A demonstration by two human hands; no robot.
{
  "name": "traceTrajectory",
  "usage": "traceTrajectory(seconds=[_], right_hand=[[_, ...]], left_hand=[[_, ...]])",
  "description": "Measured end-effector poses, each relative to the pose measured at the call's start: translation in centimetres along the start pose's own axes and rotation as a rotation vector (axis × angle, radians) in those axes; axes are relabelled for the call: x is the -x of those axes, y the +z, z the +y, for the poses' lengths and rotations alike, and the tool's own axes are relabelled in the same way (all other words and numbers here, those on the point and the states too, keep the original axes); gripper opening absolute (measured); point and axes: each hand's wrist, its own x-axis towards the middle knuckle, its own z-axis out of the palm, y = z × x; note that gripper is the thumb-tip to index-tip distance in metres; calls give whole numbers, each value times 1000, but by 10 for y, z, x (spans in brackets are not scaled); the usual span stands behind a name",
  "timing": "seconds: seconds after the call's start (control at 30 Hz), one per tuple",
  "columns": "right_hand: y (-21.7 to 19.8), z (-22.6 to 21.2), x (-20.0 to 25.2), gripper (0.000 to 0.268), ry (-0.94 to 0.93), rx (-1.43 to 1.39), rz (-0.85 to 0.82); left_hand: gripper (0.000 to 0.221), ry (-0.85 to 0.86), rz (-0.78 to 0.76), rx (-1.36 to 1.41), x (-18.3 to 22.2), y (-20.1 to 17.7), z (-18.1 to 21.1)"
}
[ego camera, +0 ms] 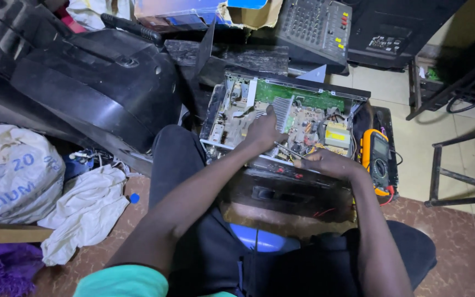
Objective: Disassembling the internal components of an electronic device using a screwdriver and manual force to remove boards and wires.
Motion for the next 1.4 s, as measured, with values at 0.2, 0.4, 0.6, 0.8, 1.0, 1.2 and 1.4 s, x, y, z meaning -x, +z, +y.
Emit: traceTrajectory(seconds=[0.2,0.4,0.6,0.8,1.0,1.2,1.4], right_hand=[[13,-61,37,21,-29,107,61],[15,-46,34,25,-54,228,96],[18,14,-8,33,-118,322,116],[8,-45,60,21,-209,-175,379],[-6,-19,35,44,-350,-324,514],[12,-69,45,96,-146,-166,578],[30,-43,27,77,-288,79,789]], left_hand=[[106,-5,34,6,-1,-5,3],[99,-4,71,-19,0,-8,6],[88,36,110,-56,-21,-26,-5],[76,40,113,-103,-55,-31,-10],[54,66,20,-147,-76,-56,16],[61,102,31,-192,-84,-49,16],[63,91,11,-213,-90,-57,29]])
